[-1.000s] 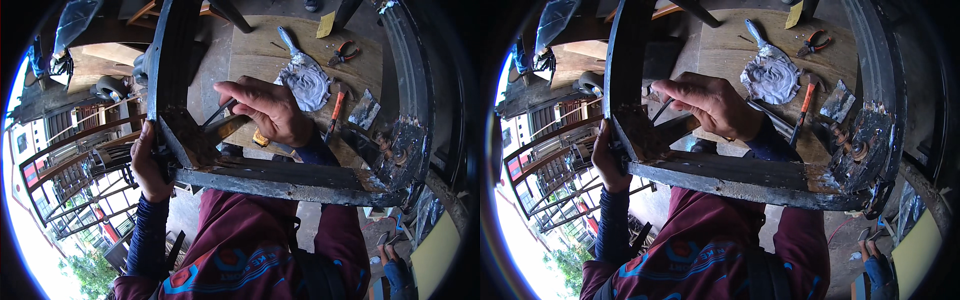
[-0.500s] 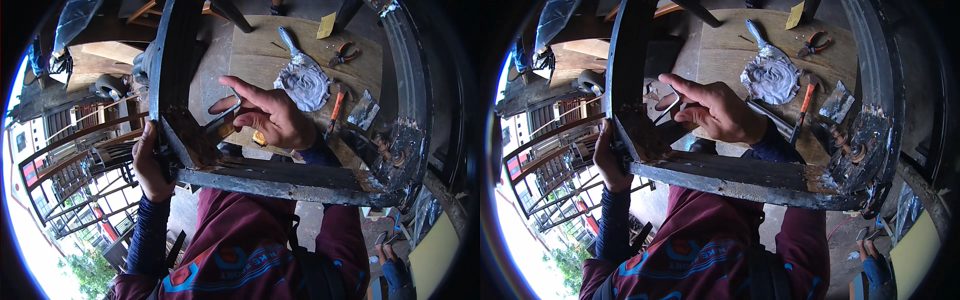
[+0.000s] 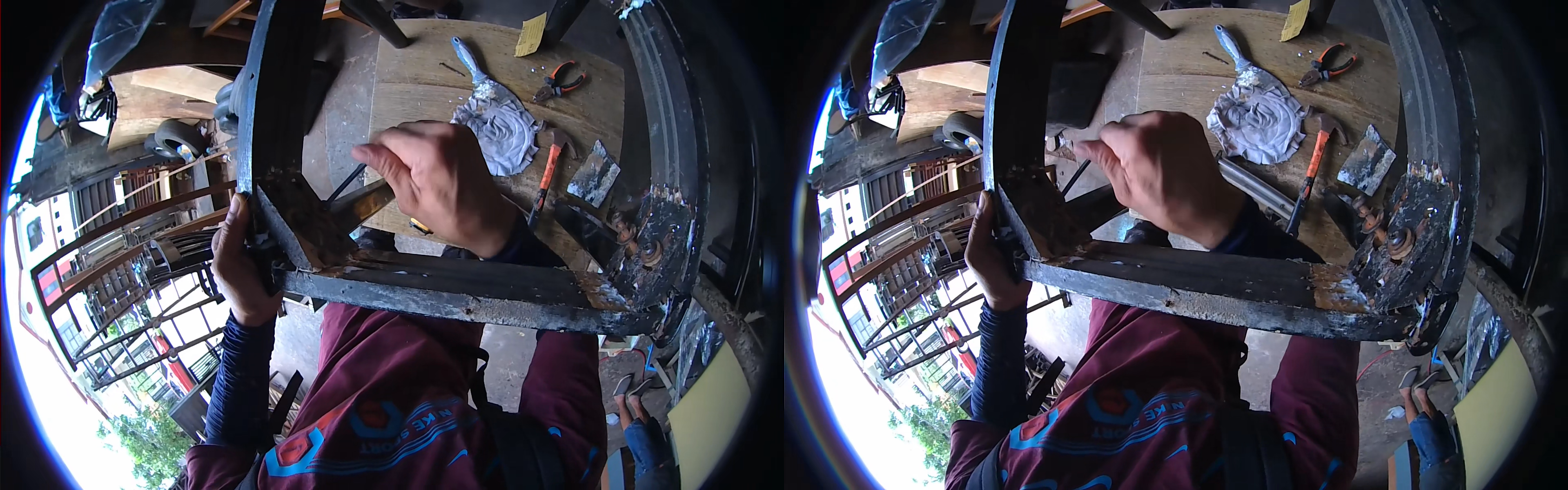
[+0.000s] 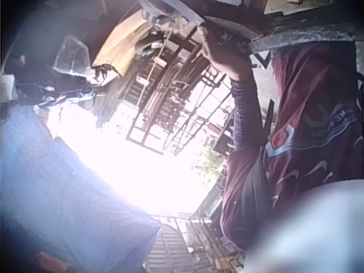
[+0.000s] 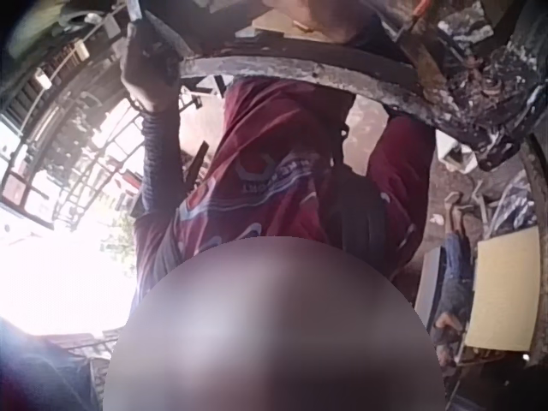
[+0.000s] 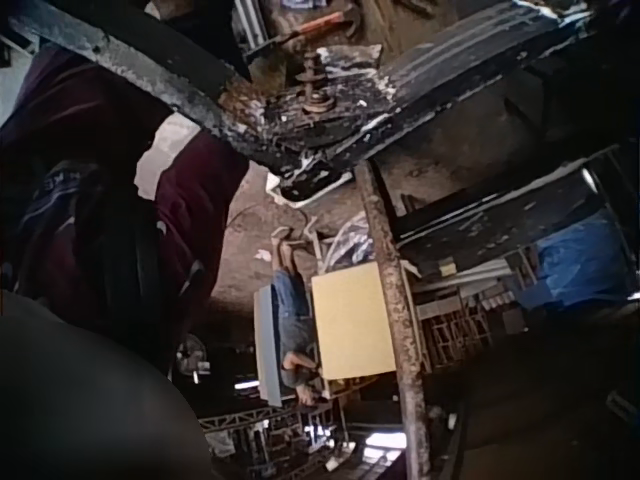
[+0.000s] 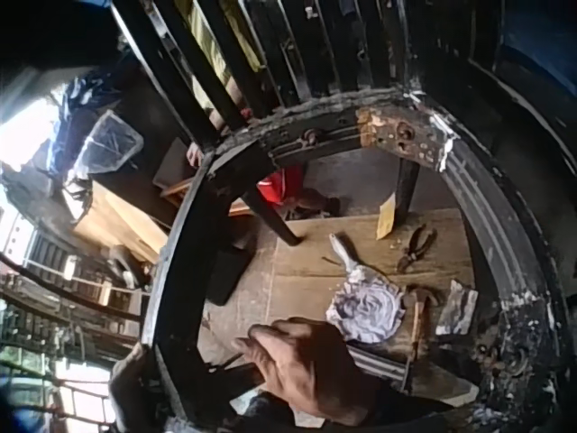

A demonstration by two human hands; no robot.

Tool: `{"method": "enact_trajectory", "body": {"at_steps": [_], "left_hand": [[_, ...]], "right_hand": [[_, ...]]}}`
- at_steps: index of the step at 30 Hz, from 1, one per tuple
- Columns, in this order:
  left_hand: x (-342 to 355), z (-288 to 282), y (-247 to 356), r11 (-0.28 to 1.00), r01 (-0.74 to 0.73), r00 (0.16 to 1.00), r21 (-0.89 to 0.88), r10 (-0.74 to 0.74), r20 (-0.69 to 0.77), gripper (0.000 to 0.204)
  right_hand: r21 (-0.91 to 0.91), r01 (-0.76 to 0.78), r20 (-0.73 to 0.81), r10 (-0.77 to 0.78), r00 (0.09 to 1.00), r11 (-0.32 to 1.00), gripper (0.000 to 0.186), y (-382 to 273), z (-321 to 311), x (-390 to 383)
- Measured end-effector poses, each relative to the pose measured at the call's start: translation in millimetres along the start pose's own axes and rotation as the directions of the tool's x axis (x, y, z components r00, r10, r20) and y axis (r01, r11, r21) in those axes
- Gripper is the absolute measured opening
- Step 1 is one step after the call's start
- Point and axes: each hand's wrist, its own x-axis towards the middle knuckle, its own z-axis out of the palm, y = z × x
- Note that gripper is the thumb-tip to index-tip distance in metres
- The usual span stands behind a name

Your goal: Repairing the frame of a wooden chair using a hammer, pliers, and other tools.

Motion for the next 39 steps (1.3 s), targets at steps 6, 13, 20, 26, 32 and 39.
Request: {"method": "enact_trajectory", "body": {"at_steps": [6, 13, 20, 26, 32, 39], "left_hand": [[-0.1, -1.8, 0.9, 0.994, 0.032, 0.987, -0.107, -0.015, 0.160, 0.032], [0.5, -0.8, 1.0, 1.000, 0.016, 1.000, -0.020, -0.016, -0.008, 0.034], [-0.2, 0.2, 2.4, 0.999, 0.039, 0.999, 0.010, -0.039, -0.032, 0.035], [-0.3, 3.1, 0.2, 0.989, -0.080, 0.996, 0.125, 0.085, -0.028, 0.033], [-1.5, -1.8, -0.5, 0.998, -0.061, 0.992, 0.031, 0.057, 0.116, 0.037], [0.1, -15.9, -11.2, 0.959, -0.159, 0.976, 0.234, 0.189, -0.110, 0.041]], "right_hand": [[0.203, 0.209, 0.199, -0.250, 0.948, 0.957, 0.067, 15.0, -5.6, -12.7], [0.384, 0.318, 0.176, -0.406, 0.897, 0.867, 0.050, 28.8, -15.3, 0.1], [0.203, 0.174, 0.340, -0.236, 0.910, 0.964, 0.039, 11.0, -16.9, 28.9], [0.287, -0.224, 0.352, 0.116, 0.929, 0.931, 0.034, -4.6, 4.4, 19.4], [0.424, 0.186, -0.045, -0.184, 0.982, 0.886, 0.075, 9.6, 31.6, -7.5], [0.694, 0.116, 0.166, -0.315, 0.935, 0.711, 0.062, 29.9, 18.8, -0.7]]}}
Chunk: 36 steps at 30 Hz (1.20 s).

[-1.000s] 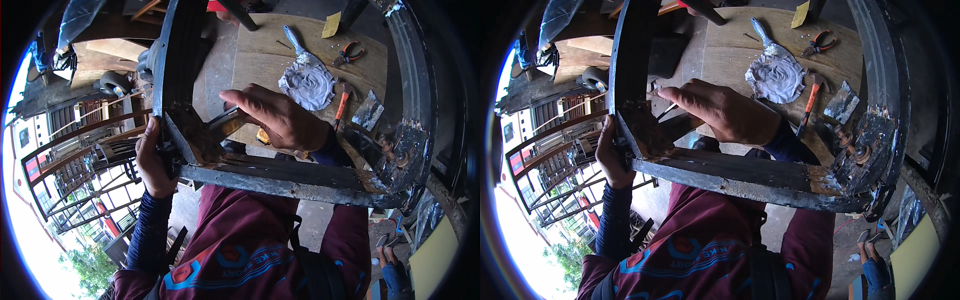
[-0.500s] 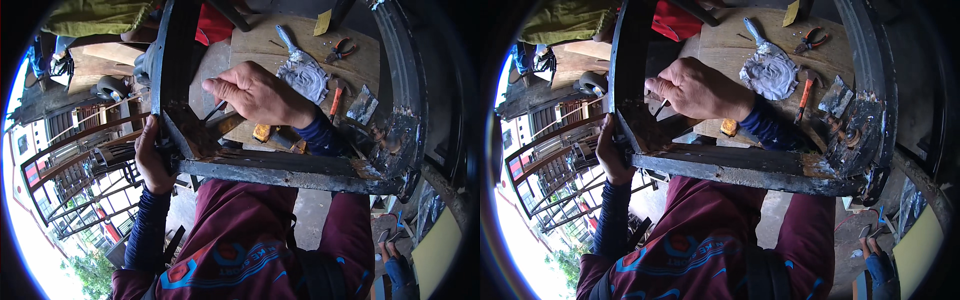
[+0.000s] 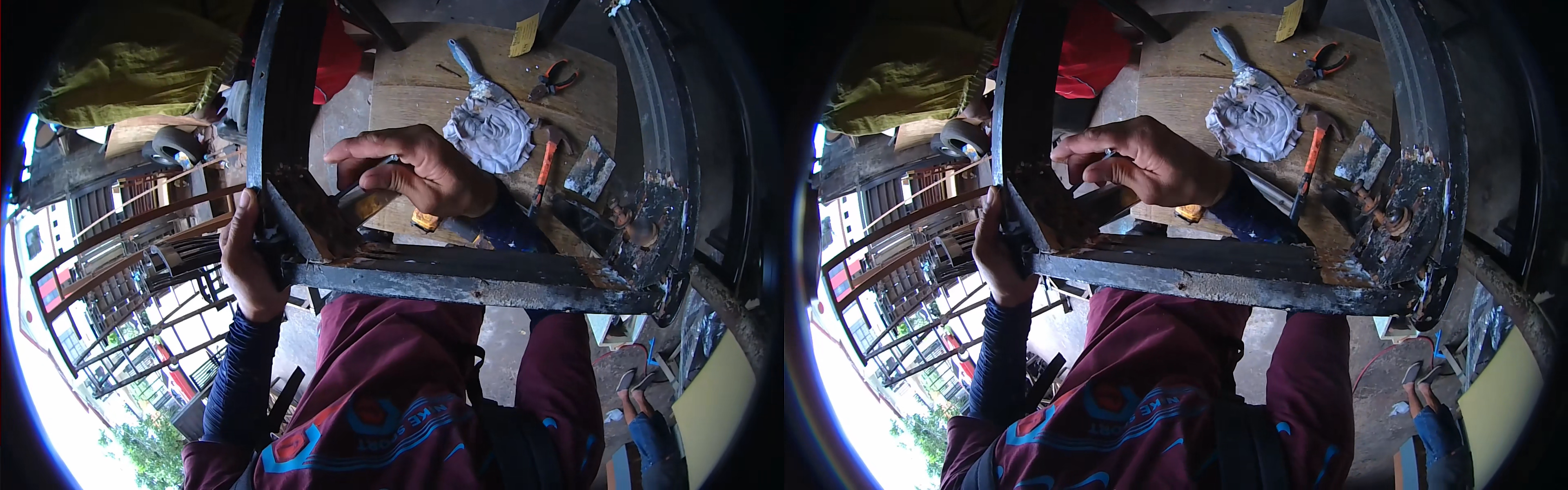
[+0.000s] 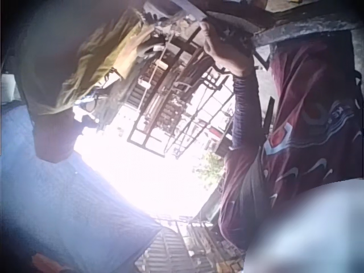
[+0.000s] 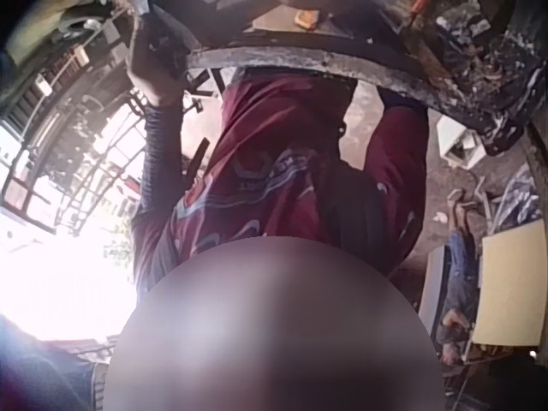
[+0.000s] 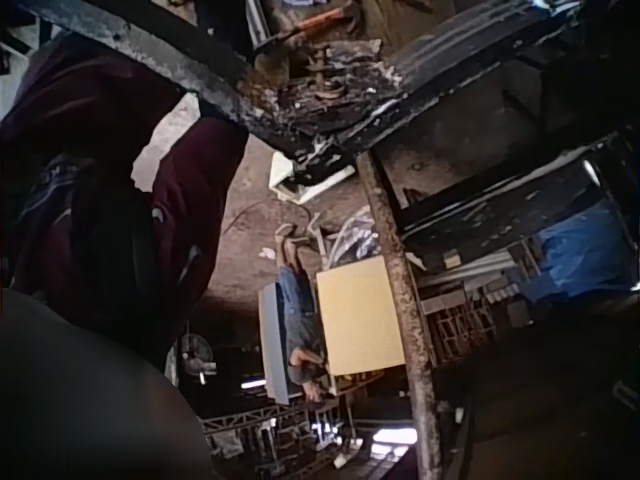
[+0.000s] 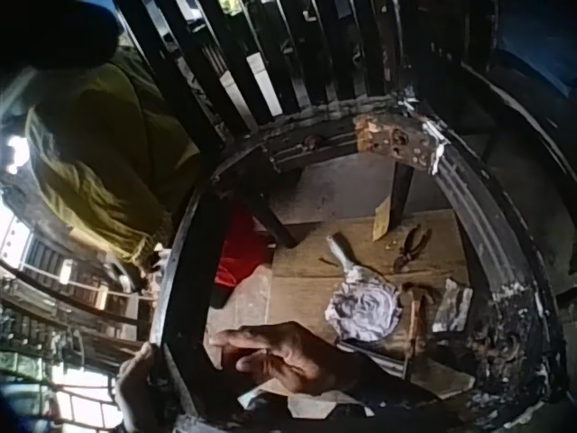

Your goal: Repairing the frame of a wooden chair using a hammer, pliers, and other tools.

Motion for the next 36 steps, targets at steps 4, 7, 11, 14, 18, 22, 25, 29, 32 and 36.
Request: {"method": "enact_trajectory", "body": {"at_steps": [4, 7, 11, 14, 18, 22, 25, 29, 32, 36], "left_hand": [[-2.6, -6.9, -2.0, 0.784, -0.373, 0.927, 0.496, 0.286, 0.244, 0.053], [-1.3, -7.9, -2.0, 0.686, -0.490, 0.869, 0.538, 0.340, 0.359, 0.064], [0.4, -4.9, -3.9, 0.882, -0.251, 0.962, 0.398, 0.180, 0.207, 0.062], [0.6, -3.1, -4.0, 0.521, -0.518, 0.852, 0.679, 0.390, 0.350, 0.049], [0.0, -0.9, -1.0, 0.955, -0.164, 0.971, 0.245, 0.112, 0.213, 0.046], [1.1, 4.4, 3.4, 0.727, -0.433, 0.900, 0.533, 0.312, 0.305, 0.041], [4.6, 6.7, 6.6, 0.965, -0.106, 0.978, 0.239, 0.059, 0.198, 0.041], [1.1, 5.3, 6.2, 0.999, 0.010, 0.976, 0.044, -0.019, 0.215, 0.041], [-2.8, 2.8, 6.6, 0.958, -0.161, 0.971, 0.238, 0.110, 0.214, 0.043], [0.5, 5.3, 12.1, 0.990, 0.097, 0.976, -0.099, -0.075, 0.202, 0.035]], "right_hand": [[0.315, -0.358, 0.210, 0.303, 0.930, 0.879, 0.062, -13.8, -10.1, -2.0], [0.437, -0.406, 0.239, 0.331, 0.913, 0.803, 0.075, -18.4, -11.9, -2.5], [0.313, -0.485, 0.136, 0.467, 0.874, 0.816, 0.073, -15.6, -9.8, 3.9], [-0.087, -0.452, 0.049, 0.457, 0.888, 0.888, 0.068, -11.8, -13.2, 6.4], [-0.656, -0.413, -0.028, 0.526, 0.850, 0.632, 0.029, -2.0, -11.9, 2.8], [-0.926, 0.032, -0.001, -0.088, 0.996, 0.376, 0.022, 6.9, 11.2, 1.2], [-0.894, -0.156, -0.213, -0.093, 0.973, 0.421, 0.048, 2.3, 34.7, 0.9], [-0.556, -0.265, -0.366, 0.054, 0.929, 0.787, 0.060, -11.1, 34.5, -1.6], [-0.377, 0.007, -0.171, -0.077, 0.982, 0.926, 0.067, -17.7, 12.0, -6.6], [-0.103, -0.096, -0.073, 0.089, 0.993, 0.990, 0.057, -15.0, -11.0, -13.1]]}}
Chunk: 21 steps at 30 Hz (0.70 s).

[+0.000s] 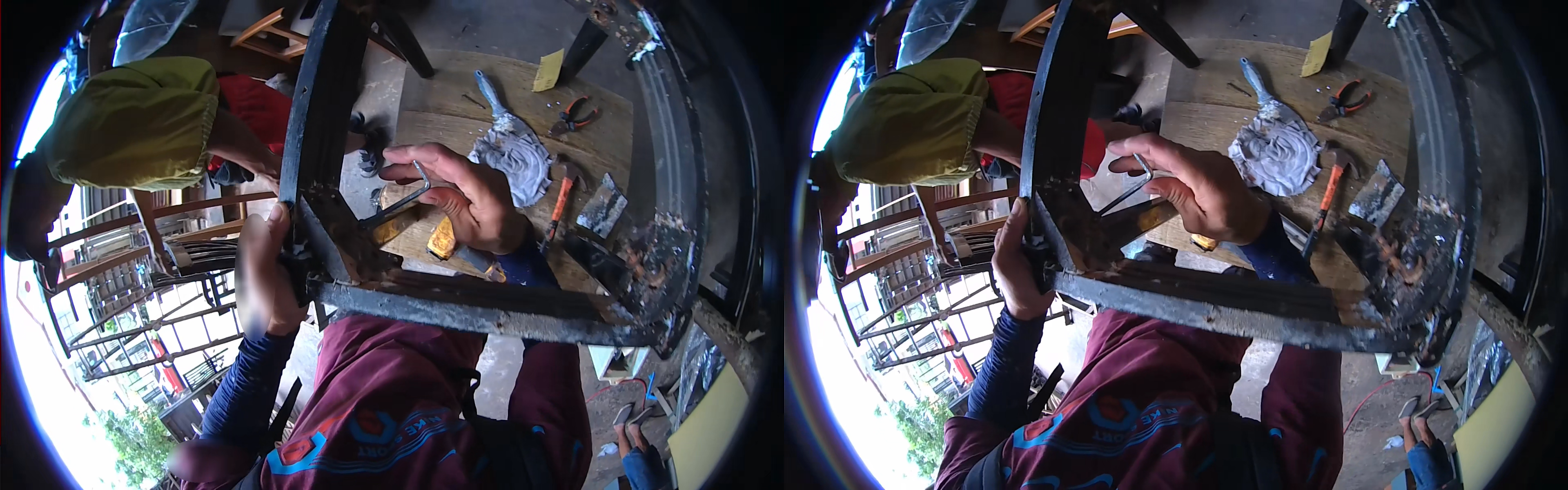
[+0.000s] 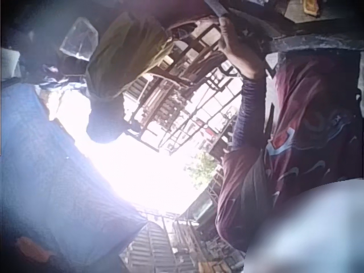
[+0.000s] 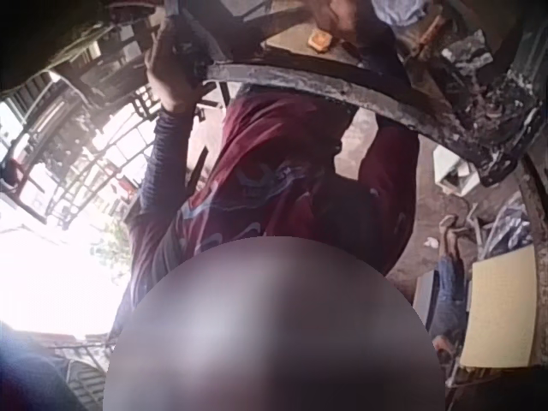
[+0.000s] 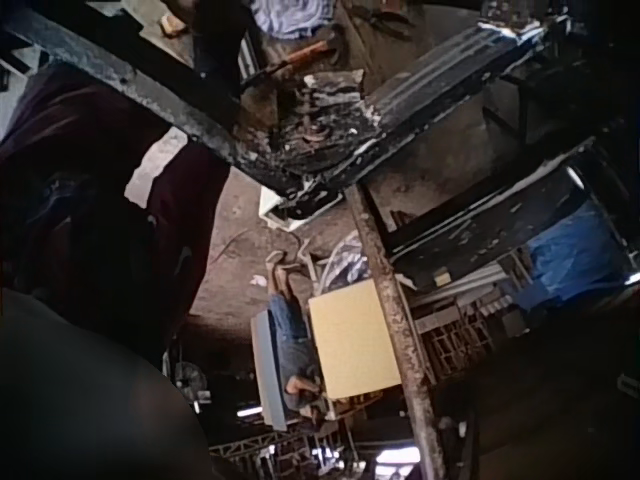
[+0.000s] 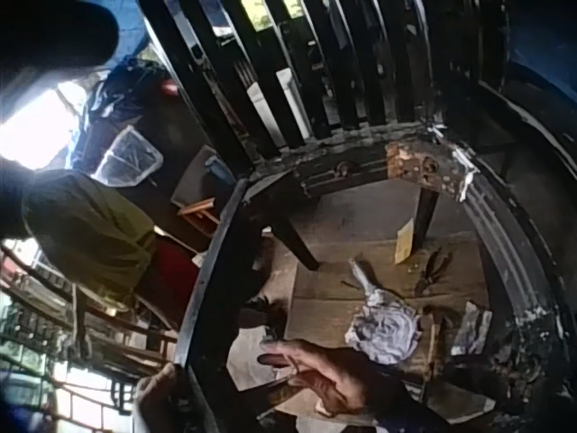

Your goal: Repairing the frame of a wooden chair using a hammer, pliers, and other tools.

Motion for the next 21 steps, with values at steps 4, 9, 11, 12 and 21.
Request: {"method": "enact_trajectory", "body": {"at_steps": [4, 9, 11, 12, 21], "left_hand": [[3.0, 17.4, 1.1, 0.997, 0.048, 0.967, -0.054, -0.060, -0.249, 0.030], [-2.7, 33.9, 8.1, 0.996, 0.051, 0.966, -0.070, -0.067, -0.250, 0.030], [-2.7, 34.7, 9.6, 0.999, 0.040, 0.960, 0.007, -0.036, -0.276, 0.029], [-2.5, 34.3, 9.9, 0.999, 0.035, 0.956, -0.004, -0.035, -0.293, 0.029], [-4.9, 30.9, 7.5, 0.987, -0.037, 0.952, 0.155, 0.082, -0.297, 0.030]], "right_hand": [[0.077, 0.110, -0.063, -0.105, 0.992, 0.991, 0.054, 18.1, -11.6, 3.9], [-0.070, 0.366, 0.003, -0.367, 0.930, 0.928, 0.053, 47.9, -12.0, 13.0], [0.032, 0.257, 0.021, -0.258, 0.966, 0.966, 0.052, 52.2, -12.3, 13.9], [0.023, 0.232, 0.033, -0.233, 0.972, 0.972, 0.050, 51.8, -11.8, 14.1], [-0.392, 0.261, -0.200, -0.359, 0.912, 0.882, 0.043, 31.3, -16.9, 27.7]]}}
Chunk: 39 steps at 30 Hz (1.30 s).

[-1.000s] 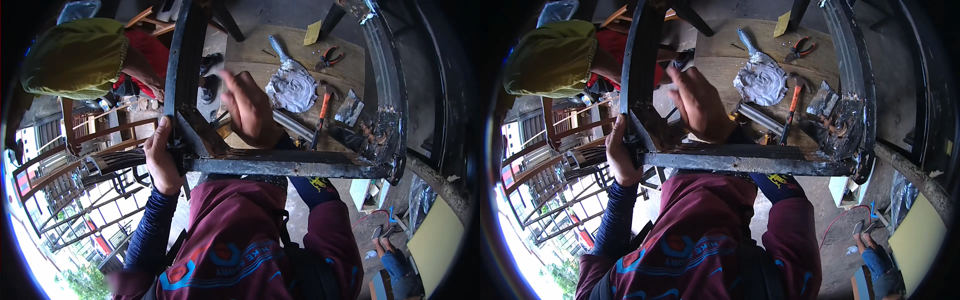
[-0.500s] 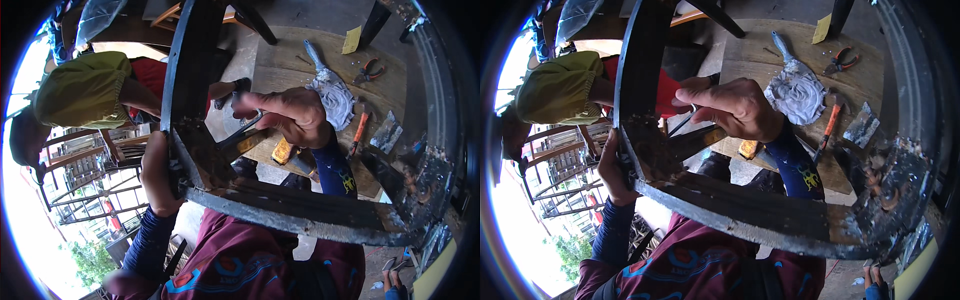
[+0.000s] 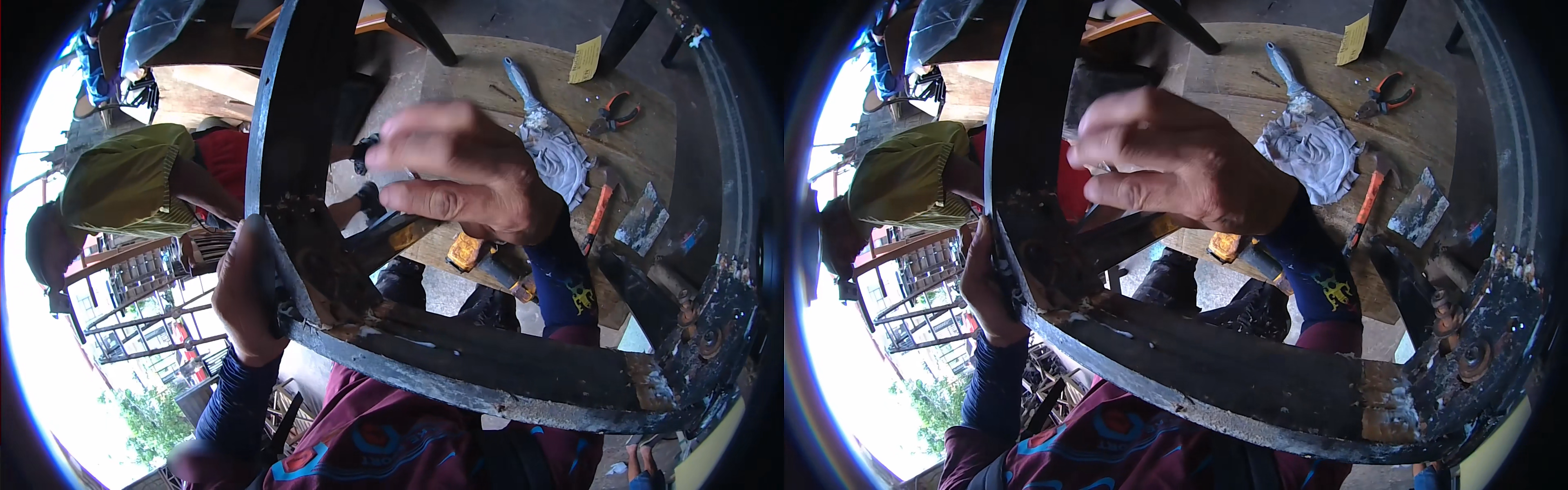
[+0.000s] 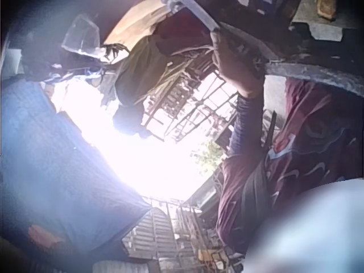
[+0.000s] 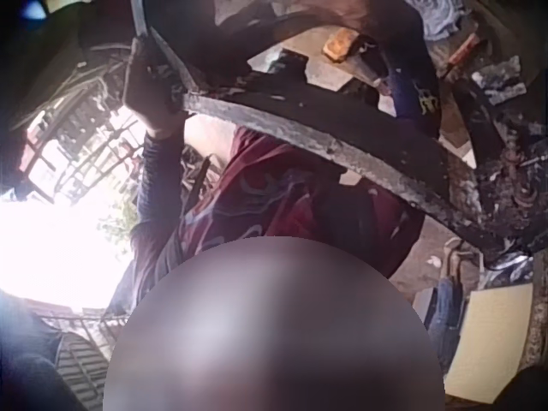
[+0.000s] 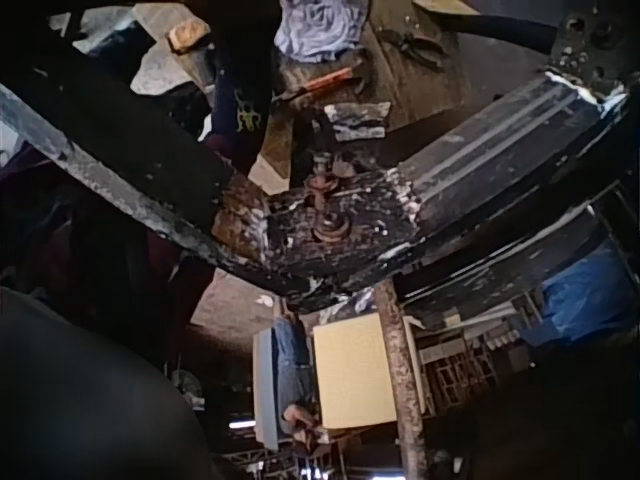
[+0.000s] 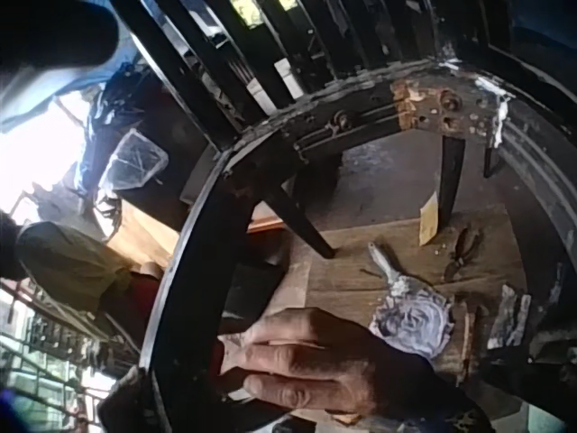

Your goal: Repairing the frame of a wooden chair using a hammer, pliers, and other tools.

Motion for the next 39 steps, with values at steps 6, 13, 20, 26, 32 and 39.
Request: {"method": "enact_trajectory", "body": {"at_steps": [6, 13, 20, 26, 32, 39], "left_hand": [[0.3, -2.3, -1.8, 0.999, 0.021, 1.000, -0.024, -0.021, 0.013, 0.030], [11.3, -10.5, -10.3, 0.982, 0.093, 0.992, -0.164, -0.077, 0.102, 0.025], [12.6, 1.1, 1.4, 0.998, 0.052, 0.987, 0.035, -0.056, 0.150, 0.036], [12.3, -1.5, -0.3, 0.999, 0.026, 0.982, 0.044, -0.034, 0.185, 0.036], [10.8, -1.0, 1.0, 0.993, 0.118, 0.980, -0.030, -0.112, 0.163, 0.033], [7.6, -6.4, -6.1, 0.998, -0.039, 0.982, 0.047, 0.030, 0.184, 0.030]], "right_hand": [[0.108, 0.141, 0.330, -0.170, 0.929, 0.984, 0.030, -8.3, -5.9, 4.5], [0.033, -0.696, 0.474, 0.602, 0.642, 0.717, 0.013, -57.6, -6.1, 24.4], [0.053, -0.336, 0.166, 0.323, 0.932, 0.940, 0.010, -77.2, -15.1, 30.6], [0.013, -0.160, 0.245, 0.152, 0.957, 0.987, 0.012, -59.6, -1.5, 17.2], [0.130, -0.099, 0.174, 0.076, 0.982, 0.987, 0.022, -46.8, 7.6, 5.8], [0.222, -0.019, 0.315, -0.053, 0.948, 0.975, 0.020, -29.8, -0.3, 30.1]]}}
